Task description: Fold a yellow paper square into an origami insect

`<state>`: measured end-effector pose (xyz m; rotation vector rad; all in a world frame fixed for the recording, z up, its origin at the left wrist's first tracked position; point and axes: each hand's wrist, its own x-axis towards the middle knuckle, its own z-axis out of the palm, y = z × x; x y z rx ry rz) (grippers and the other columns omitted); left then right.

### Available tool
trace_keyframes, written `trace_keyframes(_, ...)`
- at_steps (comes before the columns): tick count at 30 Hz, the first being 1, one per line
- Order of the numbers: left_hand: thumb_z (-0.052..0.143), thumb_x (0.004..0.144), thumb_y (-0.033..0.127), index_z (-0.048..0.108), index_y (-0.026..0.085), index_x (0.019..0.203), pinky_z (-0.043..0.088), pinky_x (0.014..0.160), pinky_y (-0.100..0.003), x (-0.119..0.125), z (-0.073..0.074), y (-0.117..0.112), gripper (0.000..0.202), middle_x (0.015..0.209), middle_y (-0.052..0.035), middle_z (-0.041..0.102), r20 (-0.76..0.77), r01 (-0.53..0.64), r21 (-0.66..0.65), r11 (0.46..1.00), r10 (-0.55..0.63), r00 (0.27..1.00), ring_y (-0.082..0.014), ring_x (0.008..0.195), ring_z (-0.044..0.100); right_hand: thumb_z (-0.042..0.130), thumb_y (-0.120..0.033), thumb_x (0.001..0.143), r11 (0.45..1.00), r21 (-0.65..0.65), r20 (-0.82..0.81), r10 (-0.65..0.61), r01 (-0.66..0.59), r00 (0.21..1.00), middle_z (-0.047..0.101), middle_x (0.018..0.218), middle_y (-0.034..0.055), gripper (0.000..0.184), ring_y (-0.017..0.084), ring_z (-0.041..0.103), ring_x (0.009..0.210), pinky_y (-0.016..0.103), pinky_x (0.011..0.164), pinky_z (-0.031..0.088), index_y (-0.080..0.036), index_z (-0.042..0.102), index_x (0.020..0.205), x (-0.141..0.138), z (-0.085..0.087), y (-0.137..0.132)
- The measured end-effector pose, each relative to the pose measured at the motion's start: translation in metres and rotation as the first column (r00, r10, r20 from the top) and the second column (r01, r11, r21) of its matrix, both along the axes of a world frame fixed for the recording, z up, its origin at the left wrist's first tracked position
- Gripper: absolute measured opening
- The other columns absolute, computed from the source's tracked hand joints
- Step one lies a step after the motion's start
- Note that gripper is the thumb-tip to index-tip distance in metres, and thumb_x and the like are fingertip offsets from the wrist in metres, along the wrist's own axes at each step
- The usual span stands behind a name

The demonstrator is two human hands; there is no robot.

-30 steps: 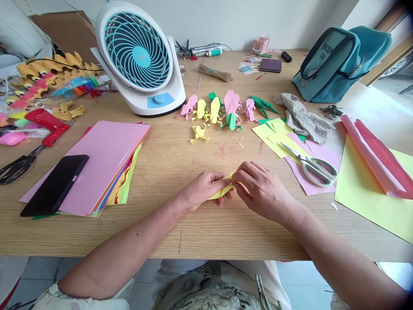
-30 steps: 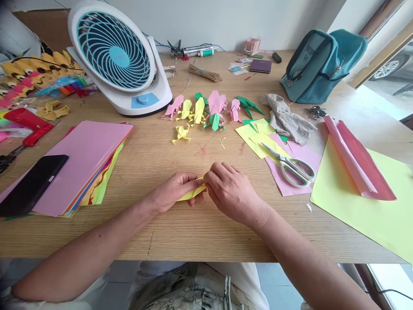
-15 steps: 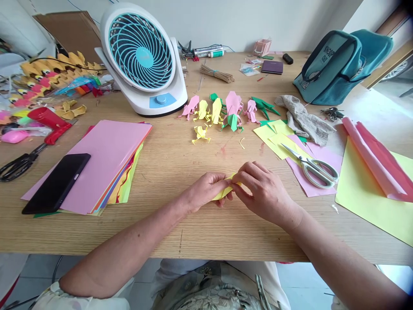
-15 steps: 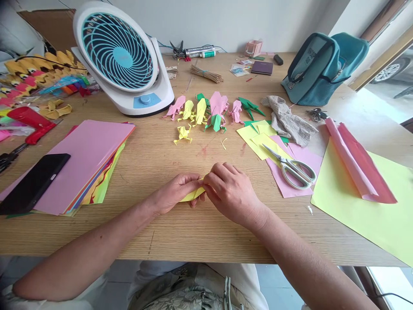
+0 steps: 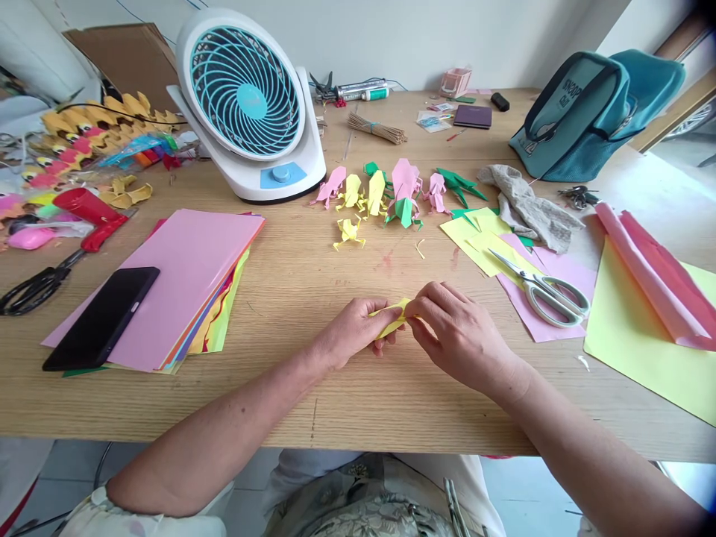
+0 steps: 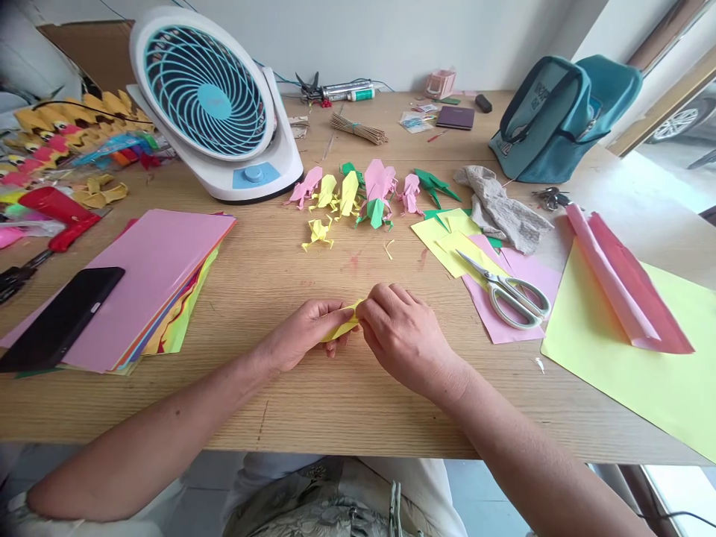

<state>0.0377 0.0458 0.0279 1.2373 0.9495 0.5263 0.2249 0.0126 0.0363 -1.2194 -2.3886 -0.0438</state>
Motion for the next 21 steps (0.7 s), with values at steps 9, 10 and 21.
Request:
trace_keyframes(9,0.065,0.08,0.059,0.065,0.014,0.075,0.044,0.051,-0.019,-0.003,-0.003,0.004,0.046,0.062,0.0003,0.057,0.008,0.04,-0.028,0.999,-0.04,0.999,-0.0087,0.055,0.051,0.049,-0.01,0.094,0.997,0.076,0.082,0.026,-0.033,0.996,0.057,0.084,0.0077,0.015,0.021,0.048,0.075,0.033,0.065,0.04,-0.02,0.056,0.086,0.001,0.004,-0.003)
trace_keyframes(10,0.066,0.08,0.059,0.066,0.013,0.077,0.044,0.052,-0.019,-0.003,-0.003,0.005,0.046,0.062,-0.0002,0.058,0.014,0.046,-0.022,0.999,-0.045,0.999,-0.0086,0.055,0.052,0.05,-0.01,0.094,0.997,0.06,0.06,0.037,-0.041,0.998,0.058,0.086,0.0081,0.013,0.021,0.049,0.077,0.033,0.066,0.041,-0.02,0.057,0.087,0.002,0.004,-0.003)
trace_keyframes(21,0.077,0.075,0.053,0.069,0.01,0.08,0.045,0.055,-0.022,-0.008,0.0,0.009,0.044,0.066,-0.0038,0.068,0.129,0.092,-0.074,0.993,-0.082,0.988,-0.0091,0.051,0.058,0.052,-0.006,0.091,0.991,-0.085,-0.247,0.079,-0.102,0.966,0.057,0.092,0.007,0.015,0.018,0.056,0.08,0.031,0.068,0.047,-0.02,0.057,0.09,0.012,0.008,0.002)
